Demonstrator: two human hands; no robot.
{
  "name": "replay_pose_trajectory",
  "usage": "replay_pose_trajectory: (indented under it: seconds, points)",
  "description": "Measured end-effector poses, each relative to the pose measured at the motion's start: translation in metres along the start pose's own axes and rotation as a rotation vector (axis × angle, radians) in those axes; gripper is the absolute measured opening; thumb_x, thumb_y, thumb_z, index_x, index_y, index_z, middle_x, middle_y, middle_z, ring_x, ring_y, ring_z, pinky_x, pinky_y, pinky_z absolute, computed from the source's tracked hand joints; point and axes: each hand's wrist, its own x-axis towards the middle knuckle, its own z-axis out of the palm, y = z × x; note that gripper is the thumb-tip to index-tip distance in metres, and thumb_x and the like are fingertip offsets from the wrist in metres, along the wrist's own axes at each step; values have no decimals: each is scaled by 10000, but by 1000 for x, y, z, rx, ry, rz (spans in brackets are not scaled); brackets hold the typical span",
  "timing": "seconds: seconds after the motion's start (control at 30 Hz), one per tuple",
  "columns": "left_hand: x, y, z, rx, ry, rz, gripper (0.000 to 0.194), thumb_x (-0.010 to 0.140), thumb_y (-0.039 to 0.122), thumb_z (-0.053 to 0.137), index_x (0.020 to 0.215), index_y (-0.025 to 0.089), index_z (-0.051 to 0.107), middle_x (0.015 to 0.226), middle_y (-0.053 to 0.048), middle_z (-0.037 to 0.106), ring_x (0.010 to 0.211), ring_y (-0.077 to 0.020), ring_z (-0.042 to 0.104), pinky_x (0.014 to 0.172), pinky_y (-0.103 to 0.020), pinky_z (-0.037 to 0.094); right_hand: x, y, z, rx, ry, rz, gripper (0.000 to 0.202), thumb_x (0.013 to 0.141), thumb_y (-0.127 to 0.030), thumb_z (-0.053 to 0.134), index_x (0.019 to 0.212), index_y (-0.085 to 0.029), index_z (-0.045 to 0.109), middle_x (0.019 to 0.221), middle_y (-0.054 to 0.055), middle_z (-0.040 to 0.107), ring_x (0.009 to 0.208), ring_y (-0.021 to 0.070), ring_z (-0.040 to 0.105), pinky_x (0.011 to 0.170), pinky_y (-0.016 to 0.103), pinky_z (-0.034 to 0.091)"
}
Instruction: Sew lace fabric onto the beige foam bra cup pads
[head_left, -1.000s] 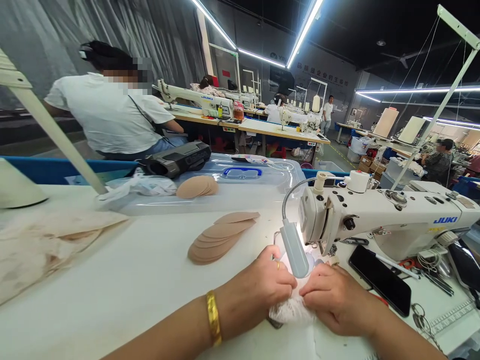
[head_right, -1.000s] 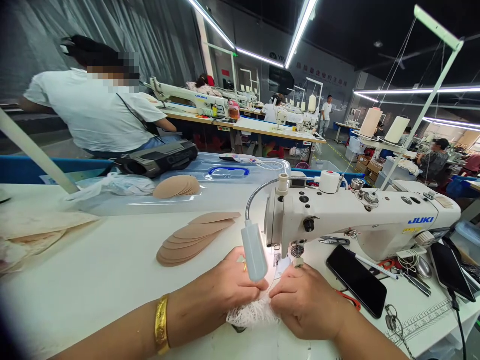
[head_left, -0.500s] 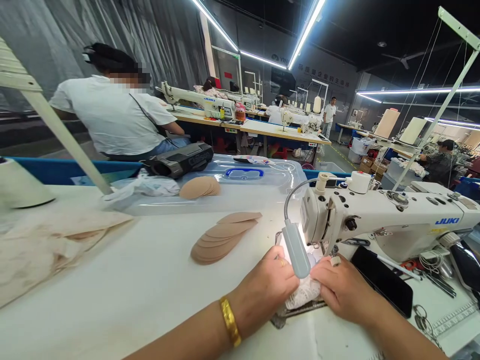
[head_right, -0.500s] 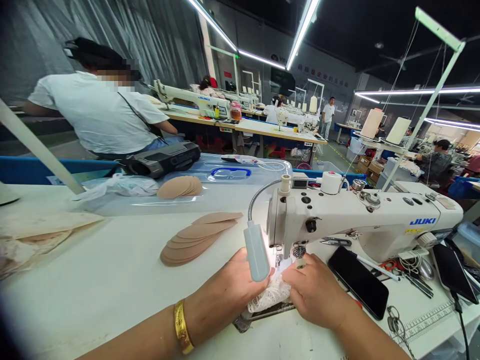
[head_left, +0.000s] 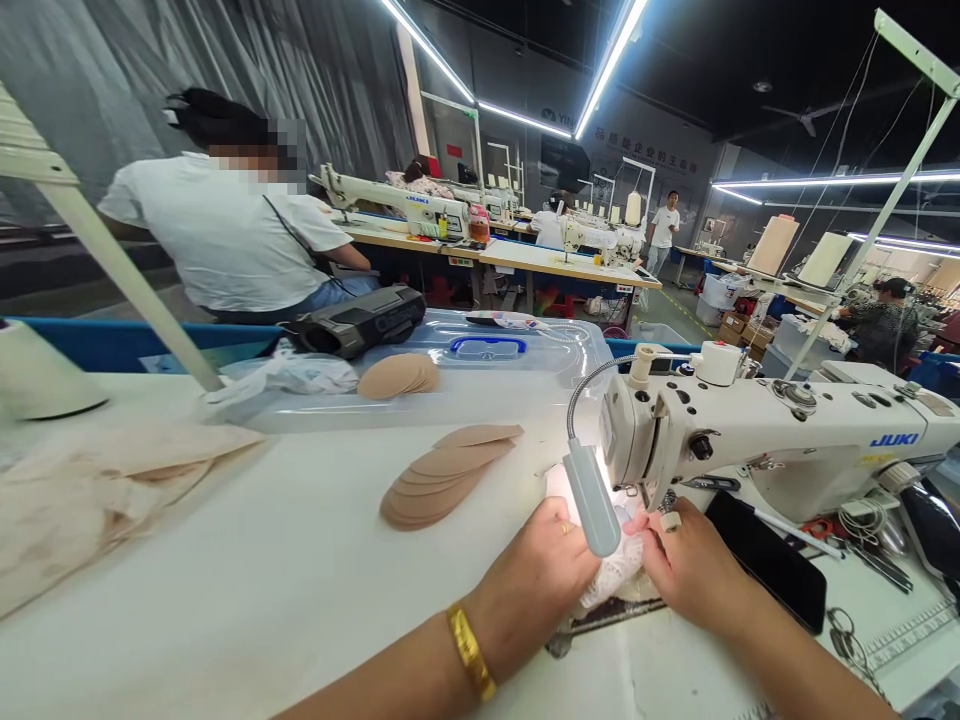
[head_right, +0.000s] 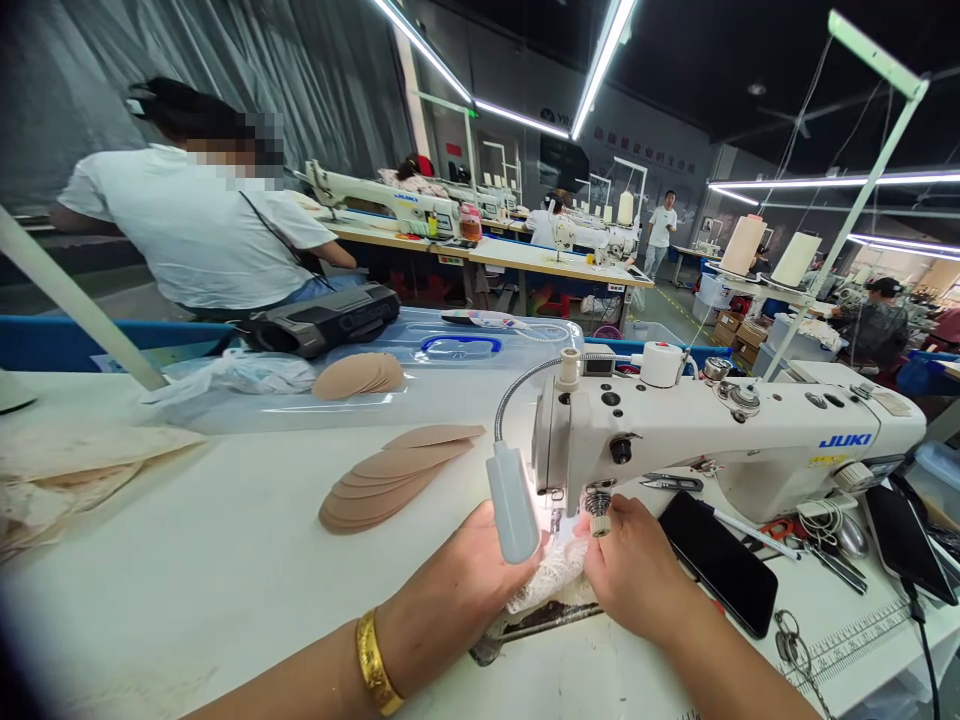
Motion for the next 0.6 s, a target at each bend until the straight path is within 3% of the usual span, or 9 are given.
replay_pose_trajectory:
  seconds: [0.2, 0.33, 0.43, 0.5, 0.6]
  points:
    - [-6, -8, 4, -163, -52, -28, 297, 927, 16, 547, 1095, 229, 666, 1015, -56, 765, 932, -232, 728, 901, -407, 572, -5, 2, -2, -10, -12, -56, 291, 906, -37, 476, 1075, -196, 652, 917, 97, 750, 895, 275, 683, 821, 384, 579]
    - [-13, -11, -2, -185, -204, -145, 134, 801, 226, 731, 916, 247, 666, 920, -43, 719, 884, -289, 677, 966, -543, 501, -9, -2, -6, -23, 13, -141, 394, 897, -49, 481, 1236, -205, 607, 868, 74, 720, 912, 288, 661, 879, 418, 565]
    - [-14, -7, -7, -155, -288, -247, 285, 797, 344, 772, 1049, 251, 678, 1013, -75, 708, 933, -315, 661, 927, -526, 510, -7, -16, -11, 82, -21, -265, 467, 928, -107, 535, 1376, -233, 506, 1161, 103, 738, 1129, 289, 660, 995, 438, 524]
    - [-15, -5, -10, -218, -297, -239, 351, 812, 330, 752, 1141, 254, 655, 1109, -86, 704, 992, -309, 658, 902, -460, 535, -5, -23, -10, 107, -51, -318, 490, 953, -169, 604, 1419, -245, 471, 1301, 106, 705, 1208, 280, 635, 972, 400, 512]
    - [-19, -7, -16, -347, -305, -140, 378, 779, 200, 697, 1146, 259, 629, 1193, -73, 698, 1056, -279, 655, 896, -378, 552, -4, -18, -1, -47, -37, -302, 352, 941, -68, 551, 1249, -236, 581, 1070, 60, 727, 949, 242, 640, 814, 349, 475]
